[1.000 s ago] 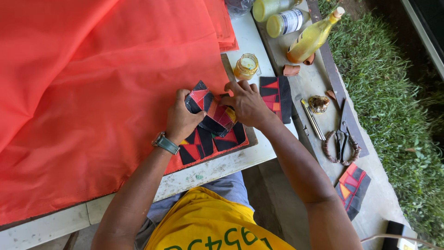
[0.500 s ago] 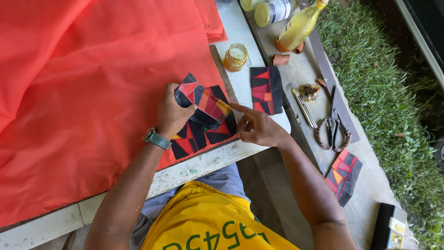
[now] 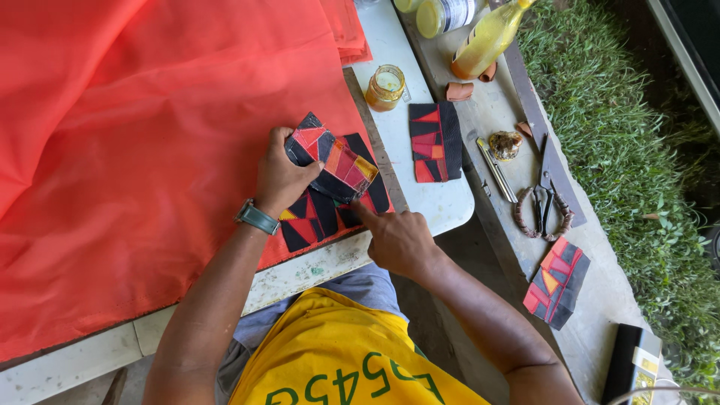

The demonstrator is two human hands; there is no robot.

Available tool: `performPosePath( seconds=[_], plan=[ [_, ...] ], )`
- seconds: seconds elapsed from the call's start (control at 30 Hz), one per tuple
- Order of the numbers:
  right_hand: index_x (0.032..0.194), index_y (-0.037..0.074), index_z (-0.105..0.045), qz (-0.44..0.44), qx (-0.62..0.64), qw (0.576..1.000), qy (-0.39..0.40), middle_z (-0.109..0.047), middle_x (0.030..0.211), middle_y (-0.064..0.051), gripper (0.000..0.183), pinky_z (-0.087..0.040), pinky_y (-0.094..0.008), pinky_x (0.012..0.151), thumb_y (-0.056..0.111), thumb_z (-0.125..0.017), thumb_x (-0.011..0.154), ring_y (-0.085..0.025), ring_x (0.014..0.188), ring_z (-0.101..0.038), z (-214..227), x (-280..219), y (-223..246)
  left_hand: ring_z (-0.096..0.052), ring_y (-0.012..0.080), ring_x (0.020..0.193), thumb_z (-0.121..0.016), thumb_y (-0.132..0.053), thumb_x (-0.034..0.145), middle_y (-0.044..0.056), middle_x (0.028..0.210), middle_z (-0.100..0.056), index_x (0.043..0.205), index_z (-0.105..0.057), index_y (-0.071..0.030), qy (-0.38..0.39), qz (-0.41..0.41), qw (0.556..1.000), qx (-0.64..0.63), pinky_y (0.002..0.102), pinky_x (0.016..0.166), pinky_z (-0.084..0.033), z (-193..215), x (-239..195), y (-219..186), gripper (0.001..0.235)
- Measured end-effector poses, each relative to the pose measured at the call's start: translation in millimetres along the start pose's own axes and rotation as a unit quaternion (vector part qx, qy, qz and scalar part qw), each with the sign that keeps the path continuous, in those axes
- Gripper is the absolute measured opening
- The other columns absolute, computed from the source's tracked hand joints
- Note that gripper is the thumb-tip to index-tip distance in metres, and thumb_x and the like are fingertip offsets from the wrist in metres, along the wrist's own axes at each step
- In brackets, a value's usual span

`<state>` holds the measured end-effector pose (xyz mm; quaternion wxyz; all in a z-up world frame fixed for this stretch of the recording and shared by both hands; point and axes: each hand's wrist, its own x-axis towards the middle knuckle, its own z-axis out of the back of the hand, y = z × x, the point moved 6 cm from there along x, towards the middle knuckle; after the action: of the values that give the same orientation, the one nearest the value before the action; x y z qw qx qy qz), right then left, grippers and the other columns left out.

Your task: The person arranges small patterned fabric pieces on a large red cloth laid on a table. They pick up, place, and adjust the pieces to form a pattern, occasionally moving them aside and repositioning them. The person also briefly touches a small glass jar on the table.

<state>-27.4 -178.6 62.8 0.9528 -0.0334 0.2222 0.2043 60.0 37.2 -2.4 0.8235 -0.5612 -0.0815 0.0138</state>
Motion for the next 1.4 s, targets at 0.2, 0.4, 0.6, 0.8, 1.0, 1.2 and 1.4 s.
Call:
performPosePath(
  seconds=[0.2, 0.4, 0.6, 0.8, 1.0, 1.2, 1.4],
  plan=[
    [0.156, 0.014, -0.032, 0.109, 0.088, 0.877, -0.46, -0.073, 0.106, -0.014, 0.107, -0.048, -0.046, 0.086, 0.035, -0.08, 0.063, -0.034, 0.085, -0.07, 55.1, -8.5, 24.8, -0.069, 0.0194, 0.1, -0.078, -0.037, 0.086, 0.009, 0.114, -0.066, 0.134, -0.047, -0.002, 0.052, 0.181, 0.909, -0.373, 0.04, 0.08, -0.061, -14.6, 0.9, 6.1, 0.066],
    [0.161, 0.006, -0.026, -0.009, 0.237, 0.869, -0.435, -0.074, 0.075, -0.002, 0.104, -0.045, -0.044, 0.091, 0.007, -0.079, 0.071, -0.021, 0.071, -0.07, 81.3, 36.4, 7.0, -0.067, 0.021, 0.104, -0.076, -0.03, 0.087, 0.013, 0.118, -0.062, 0.148, -0.029, -0.009, 0.015, 0.119, 0.915, -0.385, 0.04, 0.084, -0.062, 15.4, -11.5, -26.6, 0.08],
    [0.166, 0.006, -0.019, 0.101, 0.633, 0.724, -0.255, -0.07, 0.088, -0.002, 0.106, -0.053, -0.023, 0.072, 0.0, -0.076, 0.077, -0.009, 0.078, -0.065, 62.8, 44.5, 22.5, -0.067, 0.0199, 0.104, -0.077, 0.0, 0.084, 0.017, 0.119, -0.063, 0.15, -0.025, -0.009, 0.001, 0.028, 0.905, -0.424, 0.035, 0.095, -0.058, 51.5, -35.5, -31.5, 0.084],
    [0.165, 0.009, 0.001, 0.167, 0.642, 0.709, -0.238, -0.062, 0.114, -0.011, 0.126, -0.057, -0.03, 0.086, 0.004, -0.088, 0.075, -0.018, 0.104, -0.064, 28.3, 51.9, 27.8, -0.072, 0.0188, 0.099, -0.075, 0.009, 0.08, 0.015, 0.117, -0.064, 0.144, -0.035, -0.004, -0.067, 0.063, 0.919, -0.383, 0.036, 0.089, -0.063, 111.1, -59.7, -13.3, 0.077],
    [0.169, 0.012, 0.003, 0.105, 0.716, 0.646, -0.243, -0.054, 0.121, -0.013, 0.119, -0.059, -0.035, 0.095, 0.012, -0.083, 0.086, -0.018, 0.107, -0.062, -18.7, 63.3, -18.2, -0.07, 0.0176, 0.099, -0.078, 0.006, 0.074, 0.01, 0.116, -0.064, 0.135, -0.046, -0.004, -0.08, 0.119, 0.965, -0.219, 0.033, 0.085, -0.062, 136.1, -70.7, 30.7, 0.07],
    [0.166, 0.01, -0.001, 0.084, 0.5, 0.804, -0.31, -0.062, 0.122, -0.016, 0.122, -0.061, -0.038, 0.088, 0.013, -0.088, 0.079, -0.022, 0.103, -0.068, -17.2, 55.5, 4.3, -0.071, 0.0189, 0.095, -0.084, -0.007, 0.072, 0.011, 0.107, -0.07, 0.122, -0.055, -0.004, -0.055, 0.127, 0.99, -0.014, 0.033, 0.08, -0.058, 123.1, -57.0, 42.0, 0.058],
    [0.165, 0.008, -0.008, 0.08, 0.415, 0.87, -0.255, -0.066, 0.118, -0.012, 0.133, -0.056, -0.046, 0.096, 0.026, -0.095, 0.066, -0.028, 0.107, -0.066, -3.6, 59.0, 70.8, -0.072, 0.0291, 0.103, -0.087, -0.015, 0.072, 0.015, 0.115, -0.071, 0.118, -0.057, -0.006, -0.06, 0.092, 0.988, 0.108, 0.039, 0.085, -0.057, 121.8, -59.2, 37.9, 0.056]
  ],
)
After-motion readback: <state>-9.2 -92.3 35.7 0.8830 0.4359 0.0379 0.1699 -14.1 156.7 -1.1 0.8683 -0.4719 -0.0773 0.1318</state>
